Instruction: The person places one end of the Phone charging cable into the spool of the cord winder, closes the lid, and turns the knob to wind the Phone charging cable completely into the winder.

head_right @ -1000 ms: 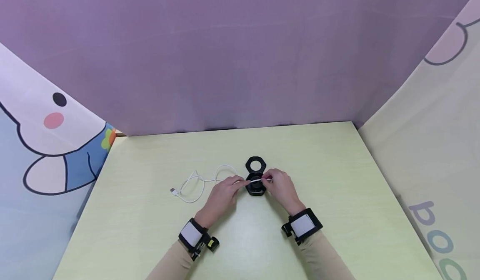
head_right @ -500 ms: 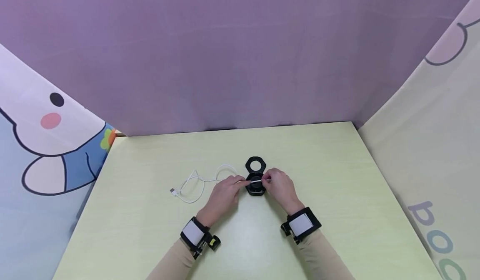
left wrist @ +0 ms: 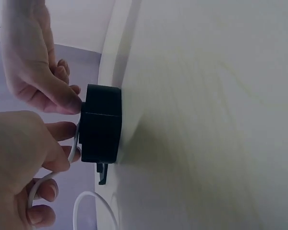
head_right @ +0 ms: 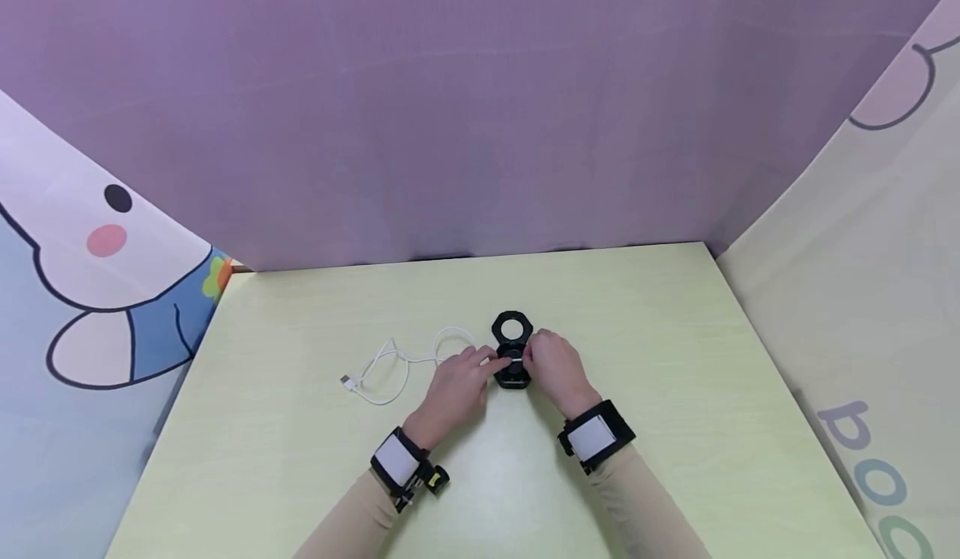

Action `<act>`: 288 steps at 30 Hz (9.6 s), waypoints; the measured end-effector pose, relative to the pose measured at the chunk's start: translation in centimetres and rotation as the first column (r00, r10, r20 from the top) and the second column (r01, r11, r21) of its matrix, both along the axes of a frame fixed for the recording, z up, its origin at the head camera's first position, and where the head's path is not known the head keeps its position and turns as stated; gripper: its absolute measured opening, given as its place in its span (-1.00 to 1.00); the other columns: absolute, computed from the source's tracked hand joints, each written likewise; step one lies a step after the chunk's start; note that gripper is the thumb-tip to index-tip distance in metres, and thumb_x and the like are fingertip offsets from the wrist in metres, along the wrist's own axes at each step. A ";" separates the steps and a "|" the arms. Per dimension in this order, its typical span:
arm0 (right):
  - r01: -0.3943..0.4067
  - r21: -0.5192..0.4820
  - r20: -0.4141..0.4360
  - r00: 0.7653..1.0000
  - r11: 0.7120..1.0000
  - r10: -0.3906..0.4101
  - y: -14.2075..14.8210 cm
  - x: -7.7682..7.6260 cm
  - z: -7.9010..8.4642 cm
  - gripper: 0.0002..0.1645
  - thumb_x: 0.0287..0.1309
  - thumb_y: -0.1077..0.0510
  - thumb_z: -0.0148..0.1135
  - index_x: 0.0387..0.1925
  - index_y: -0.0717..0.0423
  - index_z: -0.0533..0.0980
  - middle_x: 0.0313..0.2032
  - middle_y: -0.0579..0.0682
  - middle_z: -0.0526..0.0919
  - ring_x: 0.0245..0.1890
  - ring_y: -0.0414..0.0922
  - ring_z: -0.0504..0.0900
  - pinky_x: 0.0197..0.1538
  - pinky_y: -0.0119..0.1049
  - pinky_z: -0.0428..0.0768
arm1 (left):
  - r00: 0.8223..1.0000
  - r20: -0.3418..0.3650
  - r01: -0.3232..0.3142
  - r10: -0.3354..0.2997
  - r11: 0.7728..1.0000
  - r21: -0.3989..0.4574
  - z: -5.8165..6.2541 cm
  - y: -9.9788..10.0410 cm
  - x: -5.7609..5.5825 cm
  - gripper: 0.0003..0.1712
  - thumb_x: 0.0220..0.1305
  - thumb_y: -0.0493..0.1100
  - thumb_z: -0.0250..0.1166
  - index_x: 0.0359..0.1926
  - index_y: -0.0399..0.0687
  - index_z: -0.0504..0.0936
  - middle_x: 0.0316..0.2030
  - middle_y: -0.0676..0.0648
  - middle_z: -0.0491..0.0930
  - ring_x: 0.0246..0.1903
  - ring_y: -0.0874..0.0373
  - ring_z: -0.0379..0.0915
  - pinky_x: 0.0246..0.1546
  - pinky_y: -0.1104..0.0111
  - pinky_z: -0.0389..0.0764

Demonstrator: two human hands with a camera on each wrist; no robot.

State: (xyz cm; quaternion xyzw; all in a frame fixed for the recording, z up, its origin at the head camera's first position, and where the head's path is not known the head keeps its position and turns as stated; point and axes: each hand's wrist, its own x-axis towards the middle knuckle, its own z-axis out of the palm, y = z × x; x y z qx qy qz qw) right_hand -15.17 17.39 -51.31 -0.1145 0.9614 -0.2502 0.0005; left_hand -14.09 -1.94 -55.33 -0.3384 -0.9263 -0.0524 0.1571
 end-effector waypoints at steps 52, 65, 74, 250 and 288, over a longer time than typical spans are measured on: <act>-0.064 -0.096 -0.017 0.998 0.993 0.062 1.4 0.4 -1.5 -0.82 0.25 0.50 0.20 -0.18 0.25 0.47 -0.53 0.06 0.57 -0.54 -0.08 0.48 -0.45 -0.24 0.47 | 0.993 -0.070 -0.092 0.095 0.995 0.047 -0.3 2.1 -0.2 -0.88 0.27 0.08 0.45 -0.23 0.29 0.86 -0.31 0.22 0.75 -0.43 0.29 0.61 -0.59 0.47 0.44; -0.085 -0.101 -0.002 0.996 0.991 0.085 1.7 0.6 -1.7 -0.84 0.28 0.47 0.21 -0.20 0.21 0.49 -0.45 0.08 0.64 -0.46 -0.04 0.56 -0.36 -0.13 0.55 | 0.992 -0.087 -0.090 0.094 0.995 0.043 -0.2 2.1 -0.4 -0.89 0.22 0.10 0.48 -0.25 0.32 0.86 -0.32 0.23 0.76 -0.46 0.29 0.59 -0.62 0.47 0.41; -0.084 -0.099 0.001 0.996 0.992 0.085 2.0 0.5 -2.6 -0.81 0.23 0.48 0.26 -0.19 0.23 0.51 -0.39 0.09 0.68 -0.39 -0.02 0.62 -0.25 -0.05 0.64 | 0.994 -0.064 -0.088 0.091 0.995 0.050 0.0 2.1 -0.4 -0.90 0.25 0.07 0.47 -0.24 0.30 0.86 -0.31 0.22 0.76 -0.45 0.28 0.60 -0.61 0.45 0.44; -0.262 -0.167 -0.152 0.959 0.950 0.238 0.4 -1.6 -1.9 -0.92 0.31 0.29 0.34 -0.20 0.19 0.71 -0.23 -0.01 0.74 -0.19 -0.07 0.71 -0.07 -0.12 0.70 | 0.952 0.220 -0.244 0.212 0.961 0.131 -1.2 1.9 0.3 -0.11 0.19 0.48 0.34 0.30 -0.05 0.57 -0.04 -0.05 0.69 -0.06 0.08 0.62 -0.14 0.25 0.57; -0.207 -0.146 0.068 0.974 0.967 0.218 -0.8 -6.5 -4.1 -0.46 0.52 0.18 0.08 0.37 0.41 0.38 0.31 0.38 0.49 0.37 0.28 0.42 0.44 0.16 0.36 | 0.943 0.243 -0.262 0.226 0.957 0.127 -0.9 2.0 0.5 -0.09 0.21 0.45 0.34 0.37 -0.04 0.54 -0.04 -0.03 0.69 -0.05 0.09 0.61 -0.15 0.25 0.51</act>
